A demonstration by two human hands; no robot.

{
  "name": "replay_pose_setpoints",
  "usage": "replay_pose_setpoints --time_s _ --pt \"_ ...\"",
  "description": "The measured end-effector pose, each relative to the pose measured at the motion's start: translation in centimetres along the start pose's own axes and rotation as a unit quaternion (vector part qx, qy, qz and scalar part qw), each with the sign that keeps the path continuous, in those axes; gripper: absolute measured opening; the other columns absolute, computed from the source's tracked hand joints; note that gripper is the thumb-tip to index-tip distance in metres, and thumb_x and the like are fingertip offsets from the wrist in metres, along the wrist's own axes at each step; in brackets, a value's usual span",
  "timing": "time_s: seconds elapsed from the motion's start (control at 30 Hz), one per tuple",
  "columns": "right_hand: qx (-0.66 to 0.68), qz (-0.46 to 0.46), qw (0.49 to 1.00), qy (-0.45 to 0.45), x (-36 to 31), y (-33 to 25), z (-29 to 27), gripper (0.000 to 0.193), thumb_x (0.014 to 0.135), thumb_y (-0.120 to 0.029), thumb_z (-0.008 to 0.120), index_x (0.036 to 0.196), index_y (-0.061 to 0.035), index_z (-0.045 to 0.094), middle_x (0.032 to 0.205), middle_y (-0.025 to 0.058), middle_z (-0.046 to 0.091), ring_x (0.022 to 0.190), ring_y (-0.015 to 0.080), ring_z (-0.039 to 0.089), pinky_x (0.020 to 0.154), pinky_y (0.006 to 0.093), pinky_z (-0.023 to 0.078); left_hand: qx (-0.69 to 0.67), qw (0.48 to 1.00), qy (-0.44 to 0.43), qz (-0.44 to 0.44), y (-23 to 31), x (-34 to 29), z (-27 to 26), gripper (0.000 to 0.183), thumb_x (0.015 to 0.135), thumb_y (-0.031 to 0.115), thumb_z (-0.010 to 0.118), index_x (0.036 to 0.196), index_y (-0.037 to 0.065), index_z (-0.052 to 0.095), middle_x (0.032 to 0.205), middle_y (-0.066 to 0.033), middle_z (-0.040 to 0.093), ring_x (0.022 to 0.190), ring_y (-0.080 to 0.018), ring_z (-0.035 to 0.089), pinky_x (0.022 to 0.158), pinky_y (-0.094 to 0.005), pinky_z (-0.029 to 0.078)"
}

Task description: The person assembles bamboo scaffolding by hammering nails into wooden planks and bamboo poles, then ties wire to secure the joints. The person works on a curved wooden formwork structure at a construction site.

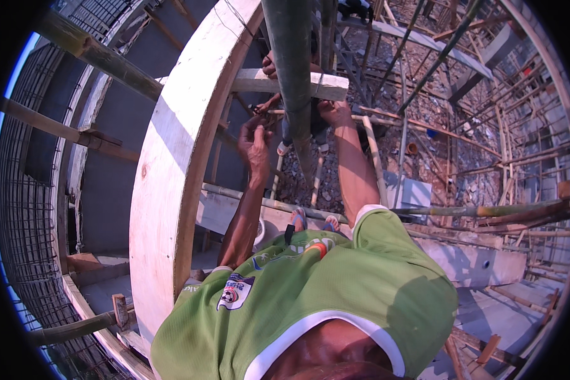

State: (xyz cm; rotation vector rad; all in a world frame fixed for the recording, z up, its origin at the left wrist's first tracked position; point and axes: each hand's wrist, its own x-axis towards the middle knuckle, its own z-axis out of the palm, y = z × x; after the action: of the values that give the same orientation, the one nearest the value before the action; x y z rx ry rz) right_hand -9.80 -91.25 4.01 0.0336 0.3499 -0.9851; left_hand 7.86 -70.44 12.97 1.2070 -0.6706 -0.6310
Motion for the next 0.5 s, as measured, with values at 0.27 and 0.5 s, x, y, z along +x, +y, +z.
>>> replay_pose_setpoints --time_s 0.27,0.5 --pt "0.077 -0.020 0.994 0.073 -2.9 3.7 -0.4 0.007 0.096 -0.012 0.054 0.097 -0.0057 0.057 0.080 0.0046 0.063 0.059 0.0085 0.059 0.044 0.0195 0.043 -0.060 0.967 -0.215 0.126 6.7 9.8 7.7 0.071 0.087 0.011 0.062 0.150 -0.001 0.030 0.141 -0.0179 0.048 0.124 -0.0253 0.052 0.108 -0.0392 0.039" --pt "0.029 -0.031 0.992 0.119 -4.4 5.5 1.1 0.006 0.095 -0.013 0.059 0.095 -0.0079 0.057 0.076 0.0030 0.062 0.056 0.0083 0.056 0.040 0.0196 0.042 -0.181 0.912 -0.346 0.125 14.9 6.7 10.6 0.044 0.094 0.017 0.059 0.131 -0.004 0.048 0.120 -0.0139 0.061 0.102 -0.0172 0.060 0.090 -0.0319 0.047"
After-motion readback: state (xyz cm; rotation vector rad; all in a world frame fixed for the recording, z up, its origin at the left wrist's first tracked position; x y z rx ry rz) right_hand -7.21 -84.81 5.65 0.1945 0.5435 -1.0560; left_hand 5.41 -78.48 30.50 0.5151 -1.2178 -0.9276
